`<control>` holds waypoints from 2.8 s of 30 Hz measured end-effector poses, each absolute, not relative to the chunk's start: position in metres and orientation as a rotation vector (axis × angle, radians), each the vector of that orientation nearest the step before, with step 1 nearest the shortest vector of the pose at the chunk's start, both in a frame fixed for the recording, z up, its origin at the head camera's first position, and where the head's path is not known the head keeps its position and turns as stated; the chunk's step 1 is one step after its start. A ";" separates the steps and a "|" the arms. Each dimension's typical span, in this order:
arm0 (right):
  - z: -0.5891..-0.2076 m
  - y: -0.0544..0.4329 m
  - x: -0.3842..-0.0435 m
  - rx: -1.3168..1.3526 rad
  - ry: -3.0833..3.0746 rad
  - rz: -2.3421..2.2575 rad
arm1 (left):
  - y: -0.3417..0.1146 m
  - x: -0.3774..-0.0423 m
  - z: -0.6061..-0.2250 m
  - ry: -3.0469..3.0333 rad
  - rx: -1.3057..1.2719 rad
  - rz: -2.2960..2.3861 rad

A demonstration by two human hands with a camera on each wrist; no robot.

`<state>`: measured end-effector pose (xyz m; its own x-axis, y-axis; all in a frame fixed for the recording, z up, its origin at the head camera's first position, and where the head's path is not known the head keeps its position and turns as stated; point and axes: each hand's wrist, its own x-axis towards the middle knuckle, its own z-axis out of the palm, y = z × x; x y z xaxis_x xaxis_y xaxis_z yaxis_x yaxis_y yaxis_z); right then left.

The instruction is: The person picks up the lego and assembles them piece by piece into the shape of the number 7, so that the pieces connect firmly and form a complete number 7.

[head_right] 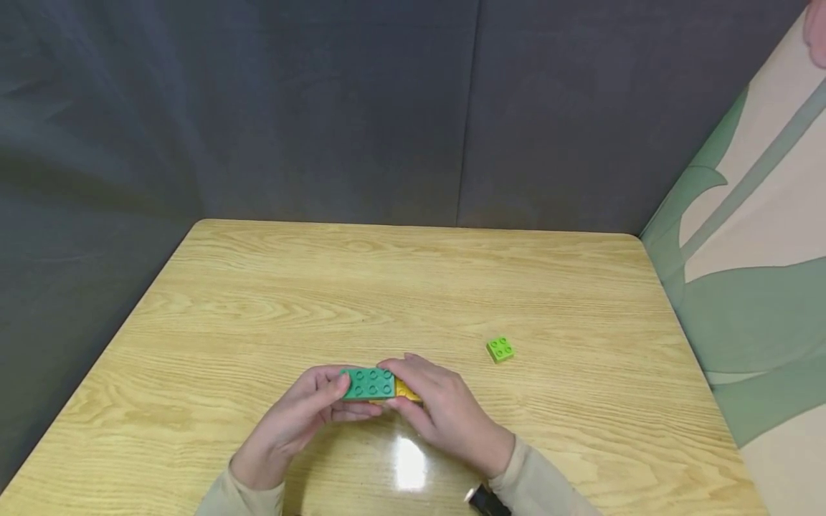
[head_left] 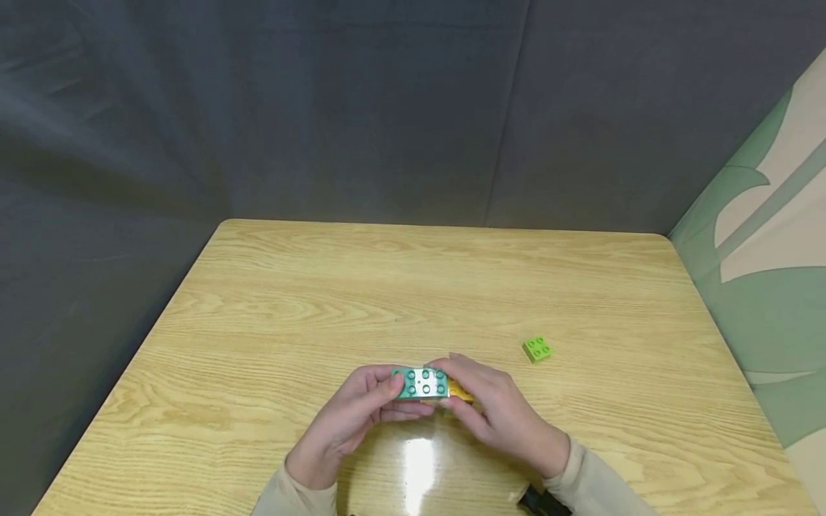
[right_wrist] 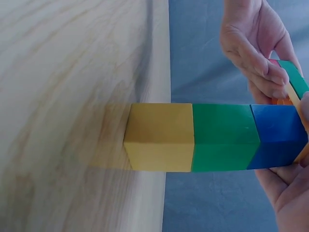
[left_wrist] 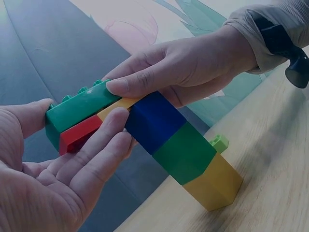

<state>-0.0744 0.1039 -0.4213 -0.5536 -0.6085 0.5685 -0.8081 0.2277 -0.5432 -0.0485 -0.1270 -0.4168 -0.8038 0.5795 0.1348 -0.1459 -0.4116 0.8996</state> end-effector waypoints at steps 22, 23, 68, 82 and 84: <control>-0.420 0.106 -0.071 1.293 -2.293 1.172 | -0.127 -0.050 -0.420 1.330 0.662 2.226; -0.420 0.106 -0.071 1.289 -2.290 1.168 | -0.127 -0.050 -0.420 1.332 0.661 2.226; -0.424 0.176 -0.077 1.030 -2.364 1.206 | -0.129 -0.049 -0.418 1.391 0.634 2.216; -0.429 0.198 -0.086 0.842 -2.485 1.103 | -0.129 -0.049 -0.419 1.384 0.637 2.225; -0.430 0.201 -0.087 0.823 -2.493 1.096 | -0.129 -0.049 -0.418 1.391 0.629 2.221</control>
<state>-0.0867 0.2015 -0.4296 -0.7928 -0.3833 0.4739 -0.6084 0.5459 -0.5761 -0.0488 -0.1286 -0.4185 -0.7985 0.5847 0.1432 -0.1264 -0.3954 0.9098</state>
